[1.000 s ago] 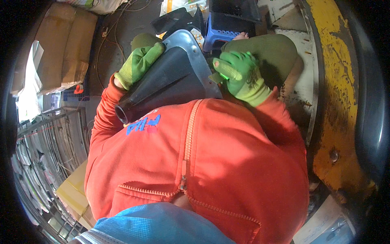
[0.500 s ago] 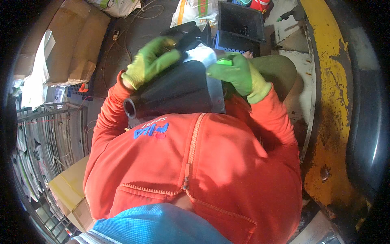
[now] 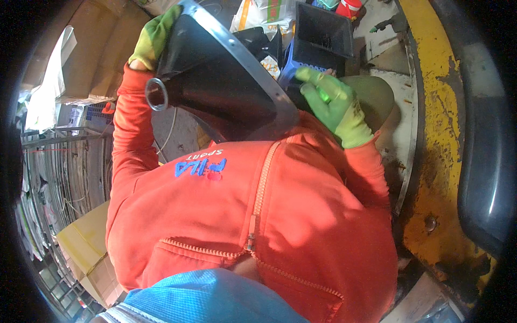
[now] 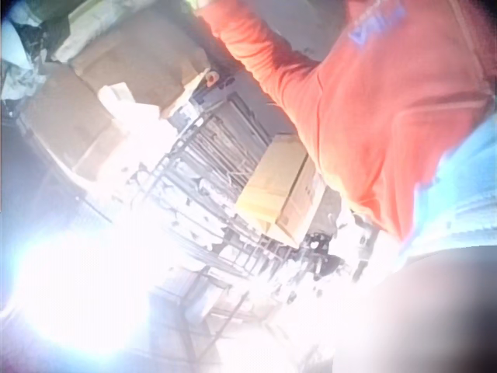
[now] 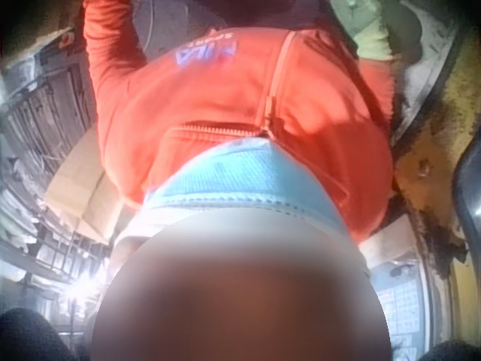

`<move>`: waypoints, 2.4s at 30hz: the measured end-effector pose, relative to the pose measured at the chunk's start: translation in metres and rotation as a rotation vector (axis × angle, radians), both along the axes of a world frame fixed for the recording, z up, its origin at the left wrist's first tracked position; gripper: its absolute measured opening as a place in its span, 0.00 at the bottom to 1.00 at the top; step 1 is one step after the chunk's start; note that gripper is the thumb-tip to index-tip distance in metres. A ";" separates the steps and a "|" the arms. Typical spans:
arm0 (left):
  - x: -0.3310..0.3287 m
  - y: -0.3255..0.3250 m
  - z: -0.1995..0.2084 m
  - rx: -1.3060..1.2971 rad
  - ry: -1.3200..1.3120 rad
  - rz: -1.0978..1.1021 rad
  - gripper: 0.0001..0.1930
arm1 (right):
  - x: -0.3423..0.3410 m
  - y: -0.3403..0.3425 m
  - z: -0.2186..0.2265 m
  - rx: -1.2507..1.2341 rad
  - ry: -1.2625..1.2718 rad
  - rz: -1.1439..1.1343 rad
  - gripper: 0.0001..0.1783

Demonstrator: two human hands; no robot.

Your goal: The person ties a plastic bag containing black parts with a blue zip tie, then sits and puts on green gloves. They pick up a black plastic part and a circular component, align and fit the circular piece into the part, and place the assembled item into a black tray.

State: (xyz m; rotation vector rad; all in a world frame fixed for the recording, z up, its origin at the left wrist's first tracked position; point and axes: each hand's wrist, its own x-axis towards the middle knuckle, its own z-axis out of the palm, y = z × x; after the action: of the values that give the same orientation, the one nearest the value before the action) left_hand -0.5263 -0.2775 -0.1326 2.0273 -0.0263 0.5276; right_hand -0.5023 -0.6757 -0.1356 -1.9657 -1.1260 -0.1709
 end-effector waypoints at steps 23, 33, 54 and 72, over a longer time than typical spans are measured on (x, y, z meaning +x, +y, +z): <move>0.061 -0.109 0.039 0.189 -0.014 -0.071 0.22 | 0.116 0.069 0.012 0.064 -0.784 -0.104 0.11; 0.067 -0.131 0.076 0.314 -0.072 -0.174 0.17 | 0.148 0.089 0.058 0.245 0.649 0.015 0.19; -0.027 -0.126 -0.012 -0.057 0.694 -0.508 0.19 | -0.024 -0.047 -0.021 -0.054 -0.141 0.097 0.13; -0.012 -0.162 0.008 0.066 0.462 -0.678 0.18 | 0.065 0.017 -0.011 0.020 0.487 -0.151 0.15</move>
State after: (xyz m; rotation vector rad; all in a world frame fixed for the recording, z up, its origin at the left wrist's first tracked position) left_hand -0.5378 -0.4390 -0.1242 2.0022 -0.4361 -0.3700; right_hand -0.4370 -0.6584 -0.1464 -1.9318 -0.6580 0.2088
